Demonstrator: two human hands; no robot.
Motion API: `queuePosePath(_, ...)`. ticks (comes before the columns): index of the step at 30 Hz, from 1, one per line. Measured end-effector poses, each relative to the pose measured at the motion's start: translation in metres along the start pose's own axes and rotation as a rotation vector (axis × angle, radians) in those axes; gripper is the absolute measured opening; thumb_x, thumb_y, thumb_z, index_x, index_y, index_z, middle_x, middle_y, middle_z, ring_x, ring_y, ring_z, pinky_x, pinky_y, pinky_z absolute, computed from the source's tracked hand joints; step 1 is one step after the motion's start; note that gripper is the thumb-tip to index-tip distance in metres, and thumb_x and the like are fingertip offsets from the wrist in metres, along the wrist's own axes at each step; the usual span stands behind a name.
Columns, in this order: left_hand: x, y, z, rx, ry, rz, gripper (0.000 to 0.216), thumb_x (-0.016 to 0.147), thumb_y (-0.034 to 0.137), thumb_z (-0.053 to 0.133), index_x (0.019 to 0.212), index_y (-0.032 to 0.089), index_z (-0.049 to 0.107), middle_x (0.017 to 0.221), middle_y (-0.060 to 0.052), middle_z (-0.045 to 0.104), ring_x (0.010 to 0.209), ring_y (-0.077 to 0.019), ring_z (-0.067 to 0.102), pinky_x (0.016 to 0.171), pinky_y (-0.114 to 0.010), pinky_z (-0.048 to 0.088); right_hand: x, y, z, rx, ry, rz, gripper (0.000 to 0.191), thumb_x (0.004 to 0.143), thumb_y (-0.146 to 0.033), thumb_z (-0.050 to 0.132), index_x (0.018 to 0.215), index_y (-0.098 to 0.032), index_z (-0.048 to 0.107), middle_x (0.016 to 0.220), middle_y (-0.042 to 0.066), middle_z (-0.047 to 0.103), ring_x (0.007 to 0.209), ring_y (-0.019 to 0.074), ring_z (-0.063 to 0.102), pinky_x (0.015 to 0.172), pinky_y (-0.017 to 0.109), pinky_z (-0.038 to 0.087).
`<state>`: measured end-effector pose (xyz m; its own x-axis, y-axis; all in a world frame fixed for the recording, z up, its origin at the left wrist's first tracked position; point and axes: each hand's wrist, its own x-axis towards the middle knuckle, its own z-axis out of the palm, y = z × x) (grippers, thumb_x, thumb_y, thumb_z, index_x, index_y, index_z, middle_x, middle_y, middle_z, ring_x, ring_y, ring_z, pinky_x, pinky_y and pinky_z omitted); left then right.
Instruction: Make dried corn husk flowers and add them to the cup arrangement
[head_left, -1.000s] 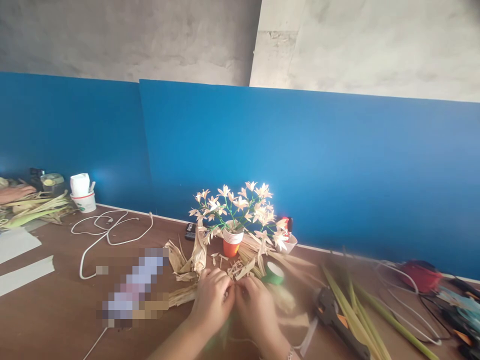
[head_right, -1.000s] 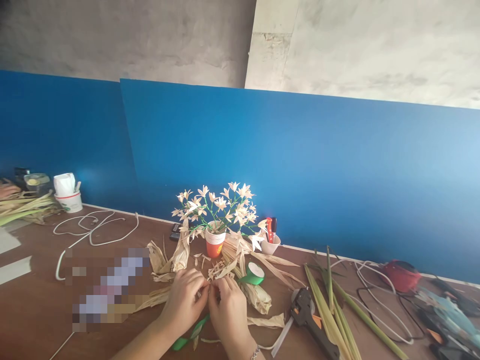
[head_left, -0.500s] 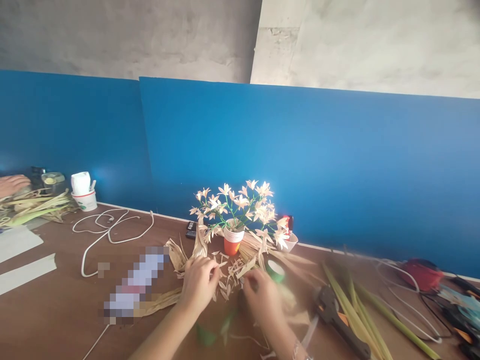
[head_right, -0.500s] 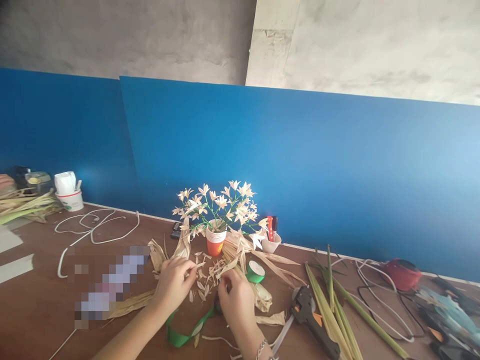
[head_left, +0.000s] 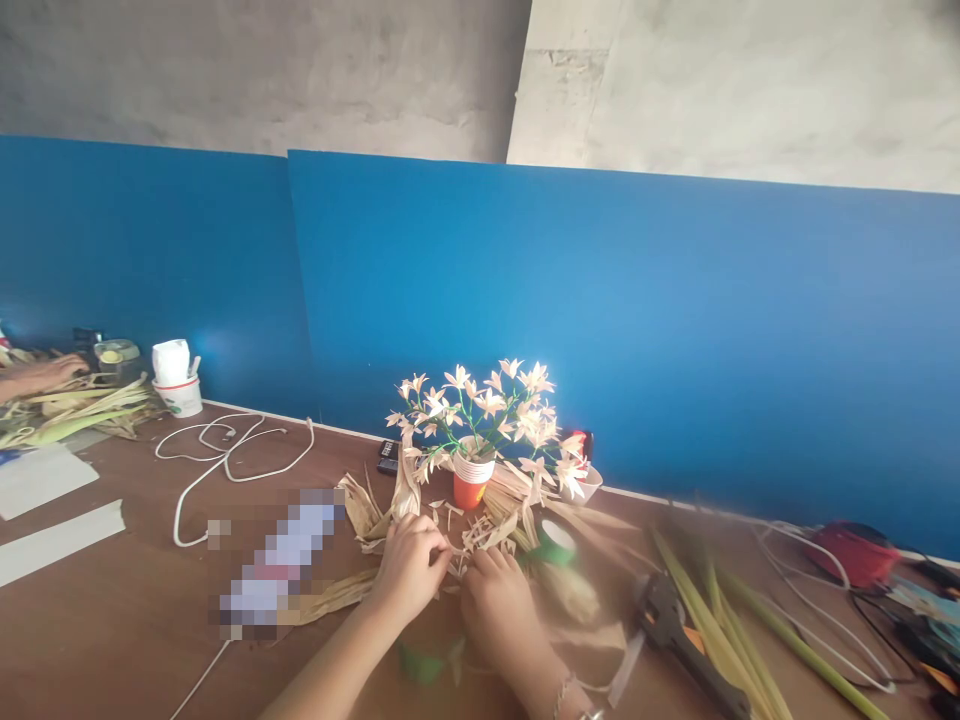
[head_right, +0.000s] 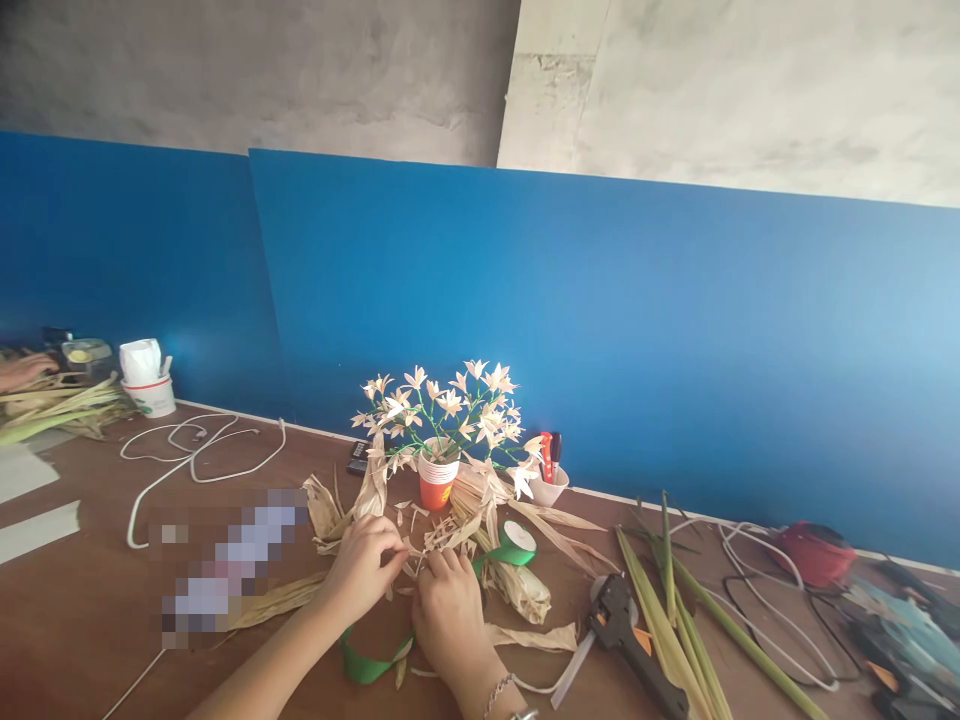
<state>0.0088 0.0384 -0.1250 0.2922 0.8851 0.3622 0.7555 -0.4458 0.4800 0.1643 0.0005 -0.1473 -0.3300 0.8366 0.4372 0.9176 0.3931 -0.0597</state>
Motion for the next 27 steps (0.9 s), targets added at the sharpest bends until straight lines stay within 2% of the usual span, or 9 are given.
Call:
queuePosePath(5, 0.0, -0.003, 0.003, -0.022, 0.028, 0.048, 0.016, 0.08, 0.016, 0.057, 0.067, 0.019, 0.066, 0.078, -0.005, 0.064, 0.084, -0.0234, 0.056, 0.077, -0.037, 0.039, -0.003, 0.002, -0.001, 0.113, 0.056, 0.08, 0.018, 0.069, -0.003, 0.054, 0.065, -0.02, 0.057, 0.077, 0.002, 0.06, 0.074, 0.0185, 0.051, 0.067, 0.03, 0.032)
queuePosePath(8, 0.0, -0.003, 0.003, -0.049, 0.019, 0.084, 0.016, 0.08, 0.014, 0.056, 0.069, 0.019, 0.066, 0.078, -0.005, 0.064, 0.083, -0.0227, 0.056, 0.077, -0.037, 0.04, -0.003, 0.003, -0.006, 0.247, 0.103, 0.146, 0.019, 0.072, -0.004, 0.05, 0.064, -0.02, 0.056, 0.074, 0.002, 0.059, 0.074, 0.019, 0.051, 0.067, 0.03, 0.033)
queuePosePath(13, -0.001, -0.001, 0.002, -0.058, 0.016, 0.117, 0.016, 0.08, 0.014, 0.055, 0.068, 0.019, 0.064, 0.08, -0.005, 0.064, 0.086, -0.0229, 0.056, 0.08, -0.038, 0.04, 0.003, 0.006, -0.022, 0.854, 0.135, 0.457, 0.014, 0.078, -0.02, 0.051, 0.066, -0.019, 0.057, 0.07, 0.002, 0.06, 0.068, 0.0183, 0.054, 0.064, 0.027, 0.04)
queuePosePath(16, -0.003, 0.001, 0.001, -0.05, 0.005, 0.15, 0.013, 0.074, 0.011, 0.058, 0.067, 0.02, 0.063, 0.083, -0.004, 0.063, 0.089, -0.0237, 0.055, 0.083, -0.04, 0.04, 0.007, 0.009, -0.031, 1.149, 0.121, 0.634, 0.018, 0.073, -0.034, 0.06, 0.064, -0.018, 0.059, 0.063, 0.001, 0.059, 0.065, 0.0183, 0.053, 0.062, 0.027, 0.041)
queuePosePath(18, -0.005, 0.004, 0.0, -0.049, 0.031, 0.159, 0.013, 0.071, 0.008, 0.059, 0.074, 0.021, 0.062, 0.088, -0.004, 0.063, 0.091, -0.0245, 0.055, 0.084, -0.041, 0.04, 0.009, 0.01, -0.035, 1.279, 0.105, 0.709, 0.023, 0.069, -0.039, 0.065, 0.062, -0.018, 0.06, 0.058, -0.001, 0.057, 0.059, 0.0166, 0.05, 0.059, 0.027, 0.04)
queuePosePath(22, -0.007, 0.012, -0.006, -0.077, 0.114, 0.245, 0.028, 0.074, 0.009, 0.058, 0.099, 0.022, 0.058, 0.105, -0.006, 0.061, 0.104, -0.0264, 0.051, 0.088, -0.042, 0.039, 0.01, 0.009, -0.04, 1.385, 0.086, 0.819, 0.022, 0.065, -0.038, 0.067, 0.058, -0.017, 0.061, 0.05, -0.003, 0.051, 0.049, 0.0124, 0.041, 0.051, 0.026, 0.033)
queuePosePath(24, -0.007, 0.017, -0.009, -0.074, 0.117, 0.315, 0.023, 0.079, 0.012, 0.057, 0.099, 0.023, 0.06, 0.105, -0.006, 0.062, 0.104, -0.0255, 0.051, 0.089, -0.042, 0.039, 0.011, 0.008, -0.041, 1.393, 0.068, 0.834, 0.02, 0.064, -0.035, 0.066, 0.055, -0.019, 0.059, 0.048, -0.004, 0.049, 0.047, 0.0117, 0.038, 0.049, 0.025, 0.031)
queuePosePath(27, -0.007, 0.021, -0.011, -0.07, 0.132, 0.367, 0.014, 0.087, 0.016, 0.051, 0.089, 0.023, 0.063, 0.095, -0.004, 0.065, 0.095, -0.0222, 0.054, 0.084, -0.039, 0.04, 0.011, 0.008, -0.04, 1.419, 0.032, 0.841, 0.02, 0.065, -0.033, 0.063, 0.052, -0.02, 0.055, 0.049, -0.003, 0.049, 0.046, 0.0112, 0.037, 0.047, 0.025, 0.03)
